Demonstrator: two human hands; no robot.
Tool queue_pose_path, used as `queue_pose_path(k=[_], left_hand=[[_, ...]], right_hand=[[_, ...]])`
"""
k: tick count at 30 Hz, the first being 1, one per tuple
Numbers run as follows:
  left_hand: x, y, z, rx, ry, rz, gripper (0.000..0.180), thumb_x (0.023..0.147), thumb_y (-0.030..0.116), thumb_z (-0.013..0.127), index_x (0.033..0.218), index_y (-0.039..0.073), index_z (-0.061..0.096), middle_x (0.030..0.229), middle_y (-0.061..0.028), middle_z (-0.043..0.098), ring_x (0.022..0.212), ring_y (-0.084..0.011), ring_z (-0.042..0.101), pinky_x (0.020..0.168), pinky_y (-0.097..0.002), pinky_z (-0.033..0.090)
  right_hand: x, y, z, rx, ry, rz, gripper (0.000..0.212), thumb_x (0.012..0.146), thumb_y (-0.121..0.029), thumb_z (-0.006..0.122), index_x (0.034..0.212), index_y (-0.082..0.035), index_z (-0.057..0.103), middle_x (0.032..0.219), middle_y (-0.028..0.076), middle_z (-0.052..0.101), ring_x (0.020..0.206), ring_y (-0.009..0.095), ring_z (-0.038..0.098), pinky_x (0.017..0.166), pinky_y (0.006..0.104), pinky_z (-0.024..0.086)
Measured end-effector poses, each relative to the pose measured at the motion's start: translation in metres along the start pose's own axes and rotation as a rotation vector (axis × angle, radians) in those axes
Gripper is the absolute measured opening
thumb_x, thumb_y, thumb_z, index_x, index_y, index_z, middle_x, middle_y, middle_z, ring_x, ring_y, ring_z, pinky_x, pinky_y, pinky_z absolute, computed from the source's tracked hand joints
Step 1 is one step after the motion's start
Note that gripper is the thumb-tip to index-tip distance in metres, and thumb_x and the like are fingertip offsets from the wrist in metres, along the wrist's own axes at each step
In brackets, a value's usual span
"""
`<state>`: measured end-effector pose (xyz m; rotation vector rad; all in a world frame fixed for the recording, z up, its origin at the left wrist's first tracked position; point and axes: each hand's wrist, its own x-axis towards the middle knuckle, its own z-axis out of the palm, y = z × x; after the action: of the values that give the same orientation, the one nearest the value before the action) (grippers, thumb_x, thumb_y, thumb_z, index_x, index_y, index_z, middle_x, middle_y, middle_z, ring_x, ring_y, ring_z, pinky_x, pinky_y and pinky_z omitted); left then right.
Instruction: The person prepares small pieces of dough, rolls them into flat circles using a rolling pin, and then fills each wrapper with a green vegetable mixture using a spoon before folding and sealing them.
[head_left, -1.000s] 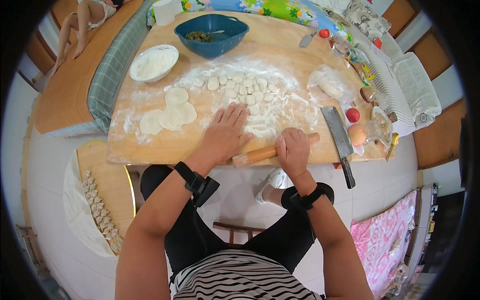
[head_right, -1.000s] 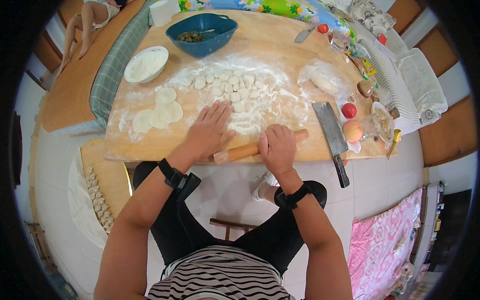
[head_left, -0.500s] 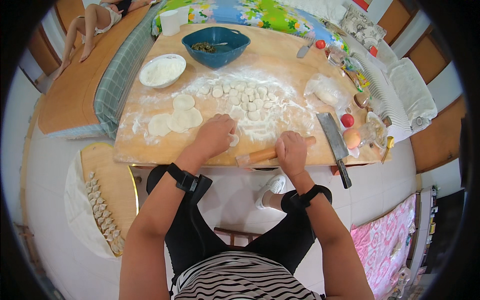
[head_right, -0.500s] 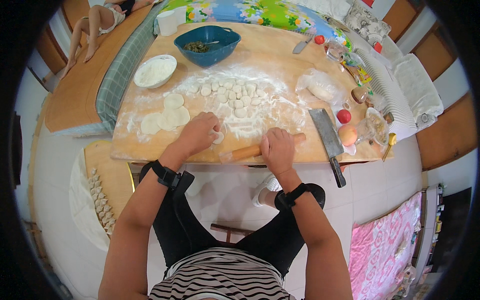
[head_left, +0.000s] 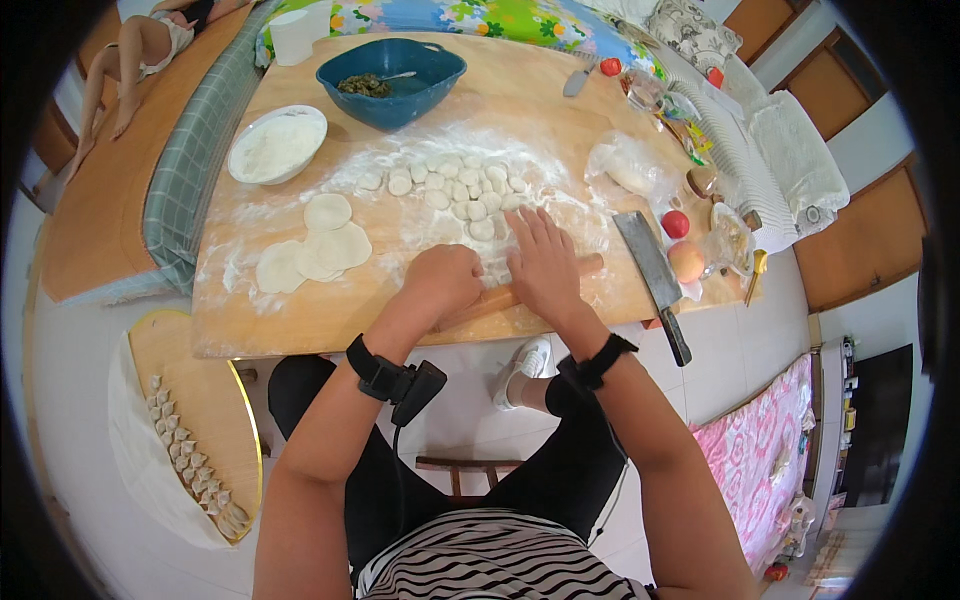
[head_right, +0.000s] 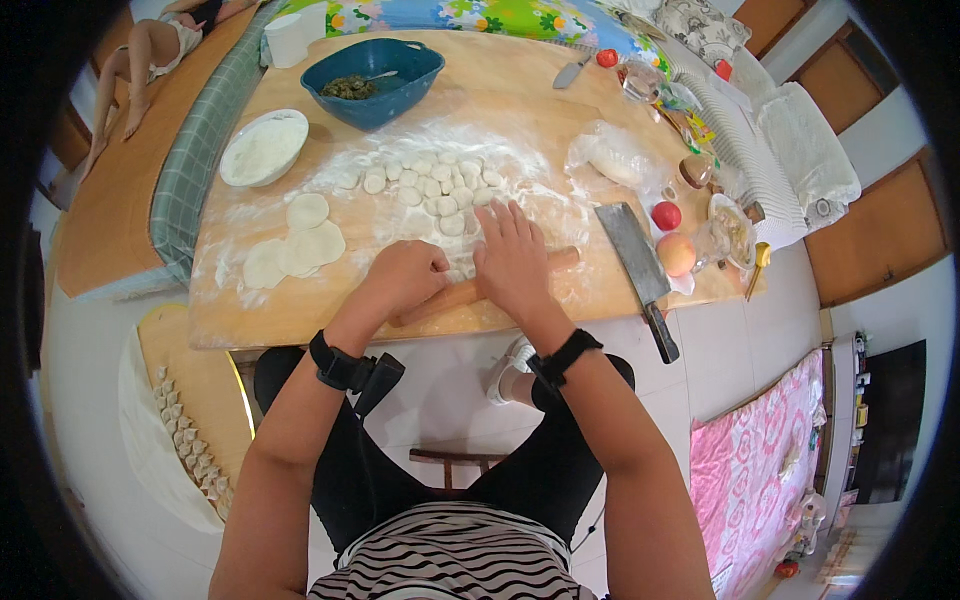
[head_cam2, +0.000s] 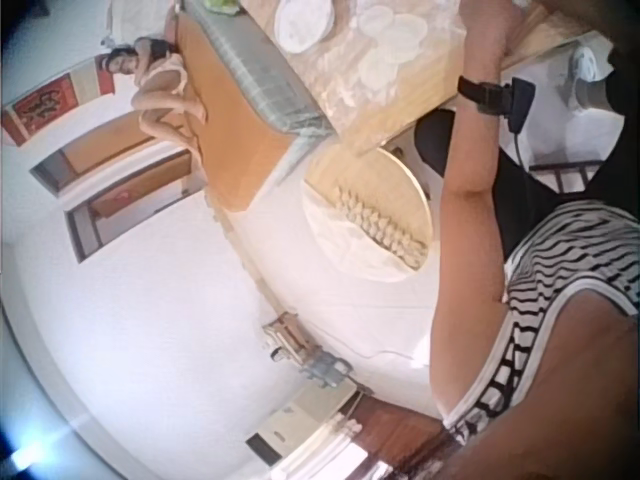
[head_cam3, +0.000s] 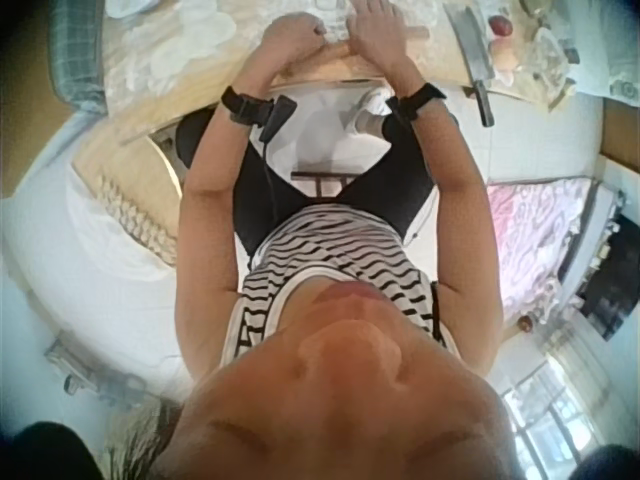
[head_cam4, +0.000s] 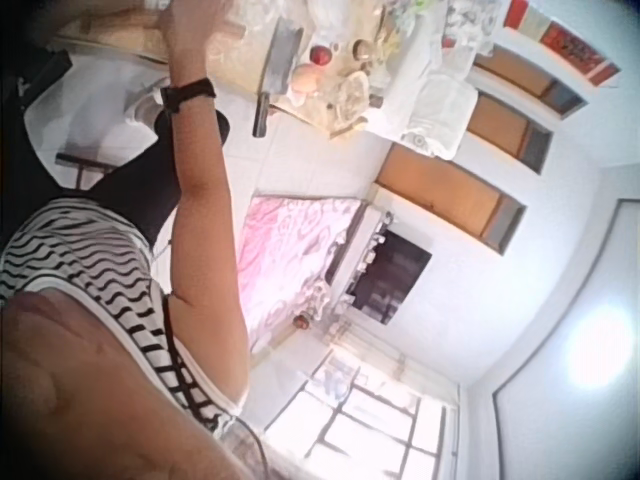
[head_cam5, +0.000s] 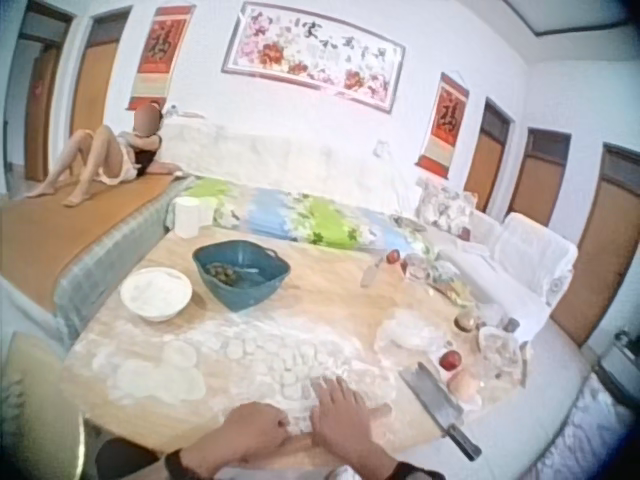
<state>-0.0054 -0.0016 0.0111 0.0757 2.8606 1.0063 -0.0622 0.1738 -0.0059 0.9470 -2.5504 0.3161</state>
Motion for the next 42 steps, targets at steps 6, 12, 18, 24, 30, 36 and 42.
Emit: queue_pose_path(k=[6, 12, 18, 24, 30, 36, 42], left_hand=[[-0.004, -0.015, 0.006, -0.182, 0.1, 0.026, 0.016, 0.074, 0.019, 0.065, 0.08, 0.005, 0.068, 0.078, -0.0137, 0.068, 0.077, -0.0313, 0.064, 0.071, -0.0408, 0.05], [-0.005, -0.002, 0.003, -0.173, 0.013, 0.061, 0.018, 0.075, 0.02, 0.064, 0.081, 0.004, 0.068, 0.078, -0.0155, 0.067, 0.076, -0.033, 0.064, 0.071, -0.0406, 0.05], [-0.007, -0.003, -0.004, -0.08, 0.033, 0.008, 0.015, 0.073, 0.016, 0.06, 0.075, 0.003, 0.068, 0.079, -0.0174, 0.067, 0.079, -0.0356, 0.064, 0.073, -0.0444, 0.05], [-0.007, -0.023, 0.004, -0.27, 0.111, 0.037, 0.017, 0.076, 0.02, 0.063, 0.076, 0.003, 0.067, 0.076, -0.0151, 0.067, 0.075, -0.0332, 0.064, 0.07, -0.0407, 0.05], [-0.009, -0.001, -0.011, -0.025, 0.015, -0.039, 0.016, 0.075, 0.018, 0.062, 0.077, 0.003, 0.068, 0.077, -0.0158, 0.067, 0.078, -0.0333, 0.064, 0.071, -0.0412, 0.05], [-0.008, -0.018, -0.005, -0.196, 0.104, 0.019, 0.013, 0.073, 0.016, 0.061, 0.075, 0.004, 0.068, 0.079, -0.0165, 0.067, 0.078, -0.0337, 0.064, 0.071, -0.0417, 0.05], [-0.017, -0.001, -0.011, -0.044, 0.01, -0.014, 0.017, 0.074, 0.018, 0.062, 0.075, 0.002, 0.068, 0.079, -0.0167, 0.067, 0.076, -0.0334, 0.064, 0.07, -0.0414, 0.05]], right_hand=[[-0.033, -0.01, -0.016, 0.059, -0.092, -0.015, 0.042, 0.089, -0.021, 0.052, 0.129, -0.006, 0.051, 0.133, 0.017, 0.05, 0.127, 0.035, 0.043, 0.101, 0.0457, 0.034], [-0.025, -0.002, -0.009, 0.035, -0.064, -0.018, 0.043, 0.09, -0.022, 0.051, 0.13, -0.007, 0.05, 0.132, 0.016, 0.051, 0.126, 0.035, 0.043, 0.099, 0.046, 0.035], [0.0, -0.007, 0.003, -0.017, -0.042, -0.014, 0.044, 0.091, -0.024, 0.051, 0.131, -0.007, 0.049, 0.132, 0.015, 0.051, 0.125, 0.035, 0.045, 0.098, 0.0463, 0.036], [-0.047, -0.009, -0.024, 0.107, -0.11, -0.028, 0.043, 0.092, -0.025, 0.051, 0.131, -0.008, 0.049, 0.133, 0.016, 0.051, 0.125, 0.035, 0.045, 0.099, 0.0463, 0.036], [0.01, -0.007, 0.004, 0.01, -0.097, 0.006, 0.046, 0.094, -0.026, 0.047, 0.135, -0.006, 0.046, 0.135, 0.017, 0.049, 0.128, 0.036, 0.042, 0.101, 0.0458, 0.034], [-0.047, -0.013, -0.025, 0.051, -0.076, -0.033, 0.047, 0.093, -0.03, 0.048, 0.132, -0.003, 0.047, 0.133, 0.018, 0.05, 0.127, 0.036, 0.042, 0.101, 0.0466, 0.032], [-0.019, -0.01, -0.003, 0.021, -0.008, -0.094, 0.044, 0.092, -0.027, 0.05, 0.128, 0.0, 0.049, 0.132, 0.018, 0.051, 0.126, 0.036, 0.044, 0.101, 0.0459, 0.034]])
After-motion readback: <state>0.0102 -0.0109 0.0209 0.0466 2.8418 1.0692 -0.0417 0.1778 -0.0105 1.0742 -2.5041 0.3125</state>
